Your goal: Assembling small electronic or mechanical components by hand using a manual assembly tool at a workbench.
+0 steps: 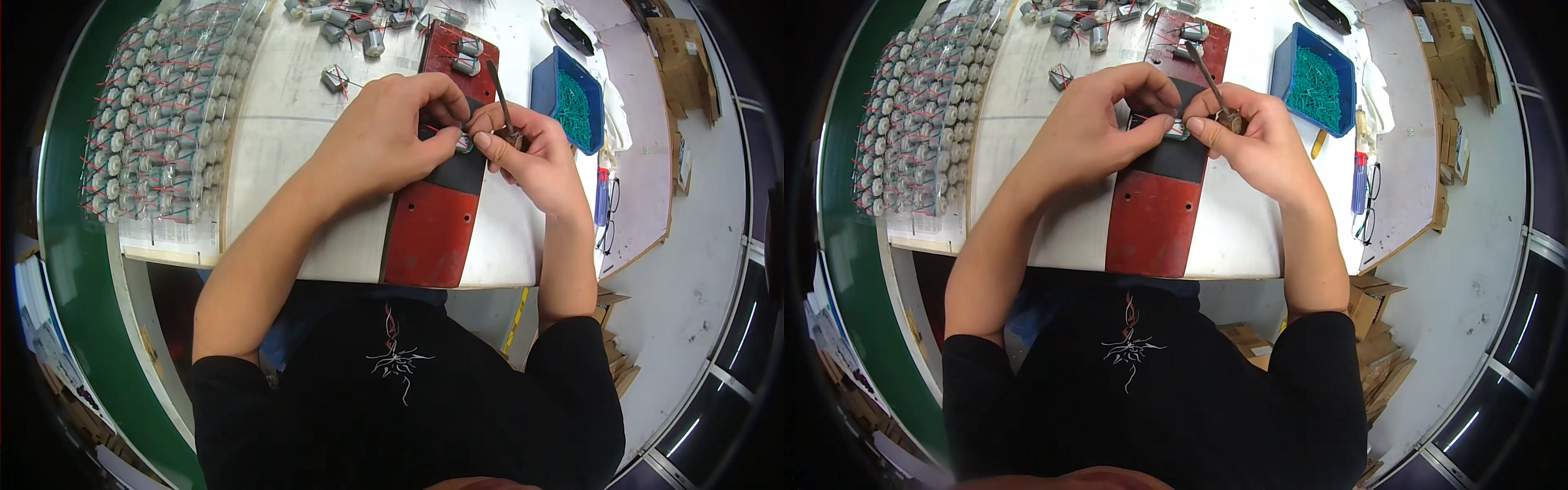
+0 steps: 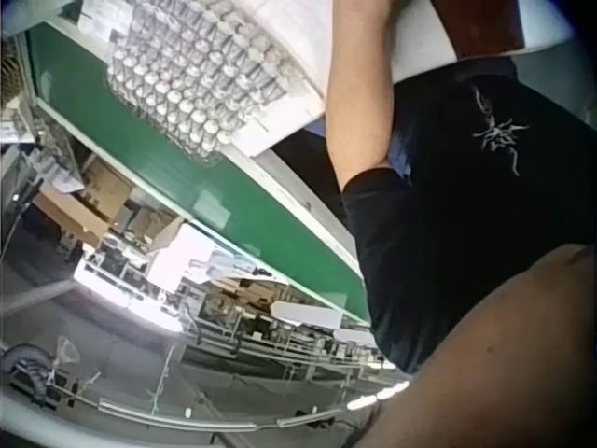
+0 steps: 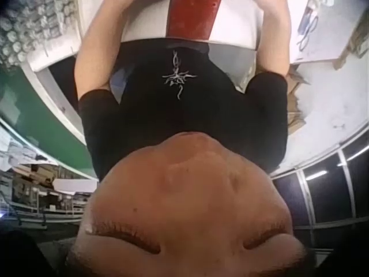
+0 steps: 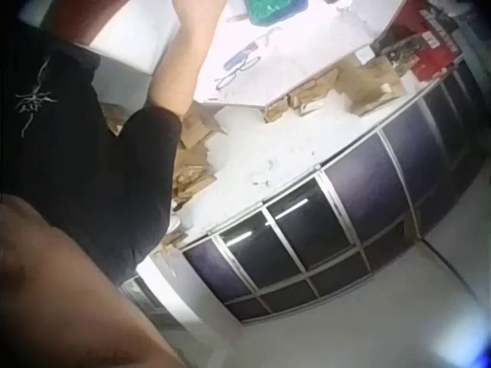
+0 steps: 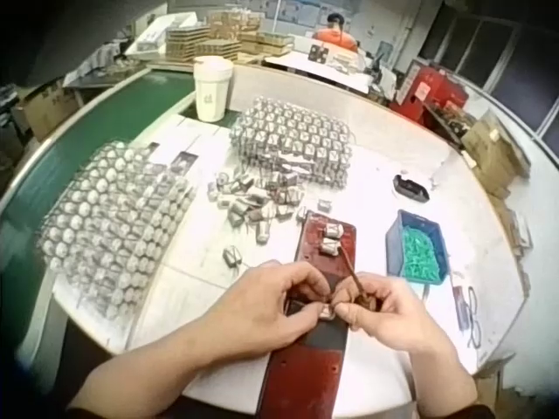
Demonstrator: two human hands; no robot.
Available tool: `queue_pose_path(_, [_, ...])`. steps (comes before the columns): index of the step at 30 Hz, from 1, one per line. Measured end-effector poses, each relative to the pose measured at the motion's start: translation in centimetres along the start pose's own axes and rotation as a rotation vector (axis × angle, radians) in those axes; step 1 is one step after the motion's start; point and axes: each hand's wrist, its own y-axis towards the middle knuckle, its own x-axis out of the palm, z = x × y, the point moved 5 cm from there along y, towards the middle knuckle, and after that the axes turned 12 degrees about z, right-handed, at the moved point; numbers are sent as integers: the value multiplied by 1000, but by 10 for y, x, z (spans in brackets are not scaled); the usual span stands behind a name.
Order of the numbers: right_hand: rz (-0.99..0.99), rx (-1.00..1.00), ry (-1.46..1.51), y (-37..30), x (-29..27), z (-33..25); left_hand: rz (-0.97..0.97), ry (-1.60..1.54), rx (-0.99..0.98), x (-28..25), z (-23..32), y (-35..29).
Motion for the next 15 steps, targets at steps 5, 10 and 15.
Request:
queue_pose_path(5, [47, 33, 3, 0, 0, 2, -9, 5, 103, 2, 0, 0])
queue_pose_path(10, [89, 36, -14, -2, 5, -1, -20, 169, 225, -2, 2, -2])
queue_pose_path(15, [101, 23, -42, -1, 5, -1, -39, 90, 159, 3, -4, 0])
